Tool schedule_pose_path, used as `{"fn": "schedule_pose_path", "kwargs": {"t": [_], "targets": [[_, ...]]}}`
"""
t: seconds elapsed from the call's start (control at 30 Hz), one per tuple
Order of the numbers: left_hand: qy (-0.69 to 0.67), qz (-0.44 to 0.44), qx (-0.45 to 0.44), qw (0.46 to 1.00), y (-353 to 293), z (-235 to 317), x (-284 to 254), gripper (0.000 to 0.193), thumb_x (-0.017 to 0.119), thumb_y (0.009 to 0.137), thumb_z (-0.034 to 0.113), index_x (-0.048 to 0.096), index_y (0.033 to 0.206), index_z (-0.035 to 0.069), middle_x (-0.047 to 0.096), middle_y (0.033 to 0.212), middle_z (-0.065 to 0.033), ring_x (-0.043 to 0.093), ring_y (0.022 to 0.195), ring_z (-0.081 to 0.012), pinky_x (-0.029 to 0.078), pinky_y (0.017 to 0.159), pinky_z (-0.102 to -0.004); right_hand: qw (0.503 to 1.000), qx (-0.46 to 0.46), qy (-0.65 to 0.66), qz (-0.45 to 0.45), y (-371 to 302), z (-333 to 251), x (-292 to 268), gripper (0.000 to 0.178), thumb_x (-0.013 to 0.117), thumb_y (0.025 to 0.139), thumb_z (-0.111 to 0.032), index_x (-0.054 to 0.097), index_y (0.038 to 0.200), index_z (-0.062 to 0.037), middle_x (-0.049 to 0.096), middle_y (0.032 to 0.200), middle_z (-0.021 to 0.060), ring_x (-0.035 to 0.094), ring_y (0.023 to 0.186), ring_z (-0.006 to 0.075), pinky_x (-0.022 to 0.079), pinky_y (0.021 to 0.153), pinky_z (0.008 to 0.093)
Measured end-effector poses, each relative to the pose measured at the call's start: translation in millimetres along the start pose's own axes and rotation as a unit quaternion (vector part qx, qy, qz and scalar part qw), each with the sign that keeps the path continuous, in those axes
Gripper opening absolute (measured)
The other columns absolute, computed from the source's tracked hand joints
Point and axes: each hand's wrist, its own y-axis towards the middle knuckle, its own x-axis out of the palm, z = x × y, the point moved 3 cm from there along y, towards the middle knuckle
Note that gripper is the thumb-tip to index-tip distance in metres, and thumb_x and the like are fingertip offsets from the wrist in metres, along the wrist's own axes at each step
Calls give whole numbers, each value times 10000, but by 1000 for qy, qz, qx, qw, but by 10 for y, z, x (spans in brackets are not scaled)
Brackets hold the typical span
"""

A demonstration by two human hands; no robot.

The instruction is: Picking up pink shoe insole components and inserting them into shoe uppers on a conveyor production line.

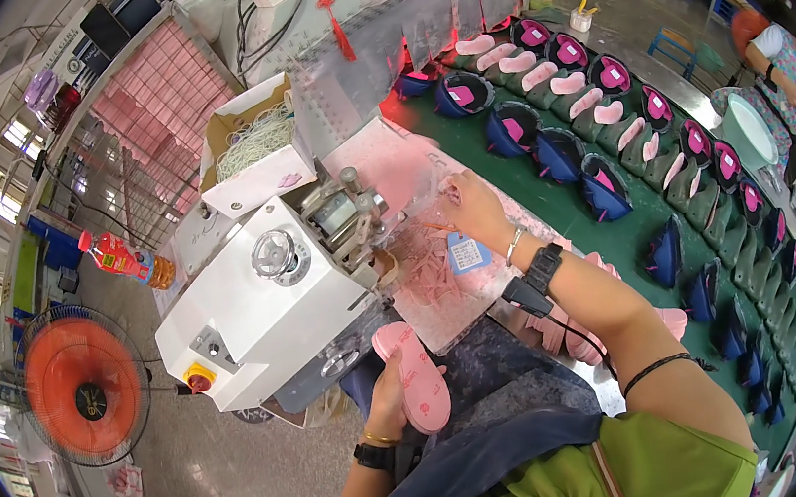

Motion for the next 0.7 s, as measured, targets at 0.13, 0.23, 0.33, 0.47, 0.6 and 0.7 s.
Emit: {"fn": "schedule_pose_path", "kwargs": {"t": [0.13, 0.23, 0.33, 0.47, 0.6, 0.7], "targets": [[-25, 8, 36, 999, 37, -33, -30, 470, 465, 1053, 405, 529, 1288, 3, 654, 1123, -126, 678, 975, -273, 570, 865, -390, 998, 37, -4, -53, -8, -27, 234, 439, 678, 873, -369, 631, 1063, 24, 653, 964, 254, 640, 928, 404, 503, 790, 453], [1, 63, 64, 996, -40, 0, -83, 427, 475, 1054, 371, 557, 1276, 14, 665, 1121, -97, 674, 966, -222, 558, 871, -359, 984, 127, 71, -105, 71, -271, 555, 445, 654, 877, -392, 645, 1013, 32, 668, 934, 260, 649, 877, 414, 509, 786, 450], [2, 86, 51, 995, -164, 60, 27, 409, 493, 1047, 346, 562, 1277, 16, 666, 1131, -94, 664, 992, -210, 548, 876, -350, 970, 187, 147, -45, 290, -176, 828, 446, 654, 874, -388, 645, 991, 43, 679, 888, 258, 658, 820, 408, 514, 767, 440], [-2, 56, 58, 997, -91, 10, -11, 398, 515, 1036, 319, 560, 1279, 7, 665, 1135, -95, 657, 1013, -204, 541, 893, -356, 944, 247, 216, 23, 523, 97, 797, 362, 661, 888, -308, 637, 956, 47, 683, 815, 212, 696, 787, 321, 514, 690, 428], [11, 30, 32, 999, 111, -50, 116, 371, 528, 1021, 267, 558, 1275, -2, 661, 1148, -110, 658, 1020, -240, 539, 910, -389, 899, 271, 321, 121, 315, 547, -85, 282, 623, 930, -237, 598, 955, 43, 672, 758, 188, 707, 661, 252, 522, 590, 386], [32, -29, 12, 999, 171, -85, 185, 400, 525, 1008, 259, 547, 1289, -25, 653, 1163, -147, 653, 1051, -297, 532, 938, -437, 898, 268, 286, 198, -137, 1041, -1231, 274, 533, 991, -220, 481, 1015, 48, 649, 701, 202, 639, 449, 230, 517, 451, 374]]}}
